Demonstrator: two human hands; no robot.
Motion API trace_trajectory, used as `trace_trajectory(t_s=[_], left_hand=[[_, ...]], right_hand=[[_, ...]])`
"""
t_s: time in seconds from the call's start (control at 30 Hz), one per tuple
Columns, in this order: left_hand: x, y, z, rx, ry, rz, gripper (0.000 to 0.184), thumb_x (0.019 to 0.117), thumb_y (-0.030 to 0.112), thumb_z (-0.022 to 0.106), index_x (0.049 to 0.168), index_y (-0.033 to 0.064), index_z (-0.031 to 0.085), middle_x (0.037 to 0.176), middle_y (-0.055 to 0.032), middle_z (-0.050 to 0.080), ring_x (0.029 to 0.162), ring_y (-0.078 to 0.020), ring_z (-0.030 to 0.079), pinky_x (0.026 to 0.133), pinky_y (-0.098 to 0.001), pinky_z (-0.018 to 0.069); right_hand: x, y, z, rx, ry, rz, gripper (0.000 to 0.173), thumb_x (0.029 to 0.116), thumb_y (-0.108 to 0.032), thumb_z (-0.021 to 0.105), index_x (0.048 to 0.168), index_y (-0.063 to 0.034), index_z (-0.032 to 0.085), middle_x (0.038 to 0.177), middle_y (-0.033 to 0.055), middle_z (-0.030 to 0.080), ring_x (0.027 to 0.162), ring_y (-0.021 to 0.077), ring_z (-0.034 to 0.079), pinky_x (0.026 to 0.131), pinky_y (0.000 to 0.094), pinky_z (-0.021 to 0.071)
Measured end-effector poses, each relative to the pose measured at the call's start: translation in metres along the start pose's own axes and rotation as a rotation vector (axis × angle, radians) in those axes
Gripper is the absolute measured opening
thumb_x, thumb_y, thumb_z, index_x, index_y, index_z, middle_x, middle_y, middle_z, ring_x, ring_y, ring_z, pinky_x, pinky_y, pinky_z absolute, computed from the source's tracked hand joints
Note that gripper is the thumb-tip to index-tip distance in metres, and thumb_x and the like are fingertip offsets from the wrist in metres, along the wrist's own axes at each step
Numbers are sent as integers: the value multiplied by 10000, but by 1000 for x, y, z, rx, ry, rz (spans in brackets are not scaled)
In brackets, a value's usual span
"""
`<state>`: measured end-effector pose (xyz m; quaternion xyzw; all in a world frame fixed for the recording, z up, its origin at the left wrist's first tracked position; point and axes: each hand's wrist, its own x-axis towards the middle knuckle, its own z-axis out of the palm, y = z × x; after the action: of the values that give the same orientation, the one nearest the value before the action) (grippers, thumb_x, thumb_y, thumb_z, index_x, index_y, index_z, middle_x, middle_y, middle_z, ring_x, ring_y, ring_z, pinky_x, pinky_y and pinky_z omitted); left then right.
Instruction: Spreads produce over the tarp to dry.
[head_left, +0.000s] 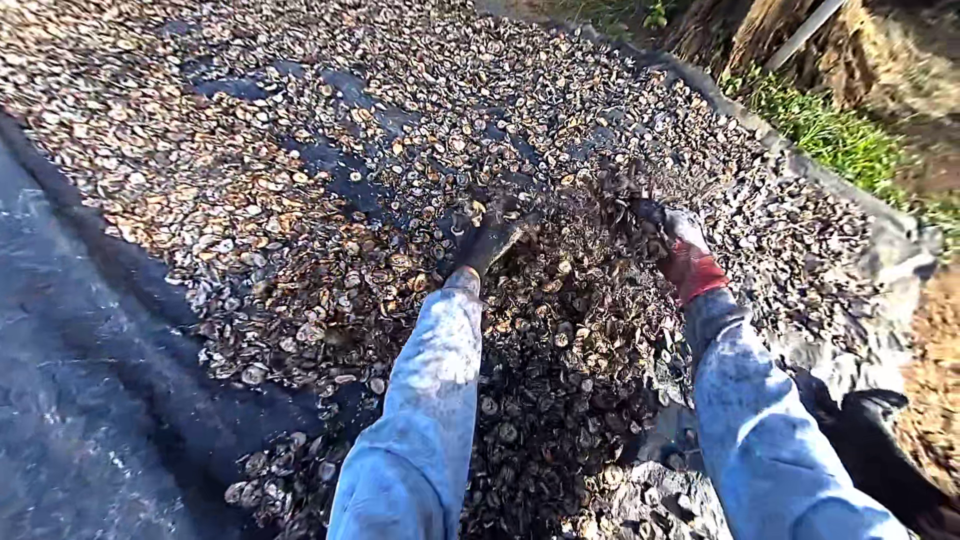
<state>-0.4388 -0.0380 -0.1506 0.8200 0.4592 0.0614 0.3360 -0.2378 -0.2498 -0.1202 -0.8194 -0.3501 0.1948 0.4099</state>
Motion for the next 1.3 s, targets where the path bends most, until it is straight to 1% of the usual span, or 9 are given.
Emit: trace_trajectory(t_s=[0.1,0.2,0.27,0.5,0.67,0.83,1.03,1.2,1.3], left_hand=[[34,3,65,207,-56,32,705,974,556,607,1588,283,393,1619,-258,335,1465,-527,320,1114,-752,300],[-19,12,109,239,-184,113,618,946,323,730,1474,72,527,1491,-289,494,1380,-508,454,1097,-708,362],[-58,8,105,332,-322,218,764,855,284,803,1537,184,473,1535,-217,474,1389,-463,456,1087,-693,380],[-37,14,66,116,-8,404,621,917,301,763,1490,230,535,1565,-181,444,1386,-426,474,1088,-651,412],[13,40,122,411,-154,293,763,881,523,744,1556,396,413,1692,-232,156,1492,-556,230,1072,-796,305],[-115,48,152,510,-518,482,761,827,451,814,1510,310,511,1709,-182,139,1519,-526,164,1125,-746,258],[-140,92,198,134,-426,637,667,867,134,741,1495,240,543,1518,-200,502,1377,-402,498,1128,-582,407],[-89,147,254,239,-296,693,921,857,541,759,1622,315,298,1704,-193,157,1530,-508,167,1122,-756,260],[-76,153,277,418,-505,881,707,953,447,685,1582,281,408,1686,-123,272,1549,-423,206,1202,-690,187]], right_hand=[[38,18,40,-263,-167,75,419,1031,-285,576,1347,-12,610,1329,252,634,1252,387,602,1063,604,445],[-5,47,75,-572,-489,-1,748,946,-355,717,1554,-43,413,1567,306,395,1428,504,405,1121,705,329],[-57,64,69,-626,-562,26,825,932,-410,699,1620,-159,320,1668,248,244,1522,472,253,1174,694,247],[-102,108,-4,-352,-137,317,499,1014,-278,607,1486,-139,523,1304,248,657,1198,455,626,997,700,445],[-130,75,19,-502,-425,141,698,943,-388,704,1562,-184,453,1641,206,343,1520,441,285,1201,662,232],[-135,168,-5,-560,-218,124,707,917,-378,712,1561,-232,458,1663,207,294,1534,474,214,1192,734,140],[-162,200,-46,-479,3,413,705,959,-283,669,1600,-246,378,1603,205,408,1431,461,429,1104,717,354],[-207,208,-73,-340,84,563,529,1035,-196,582,1546,-128,464,1456,262,556,1338,477,528,1083,698,386],[-172,206,-96,-368,149,569,488,1026,-286,607,1485,-138,531,1372,230,626,1260,455,592,1031,692,434]])
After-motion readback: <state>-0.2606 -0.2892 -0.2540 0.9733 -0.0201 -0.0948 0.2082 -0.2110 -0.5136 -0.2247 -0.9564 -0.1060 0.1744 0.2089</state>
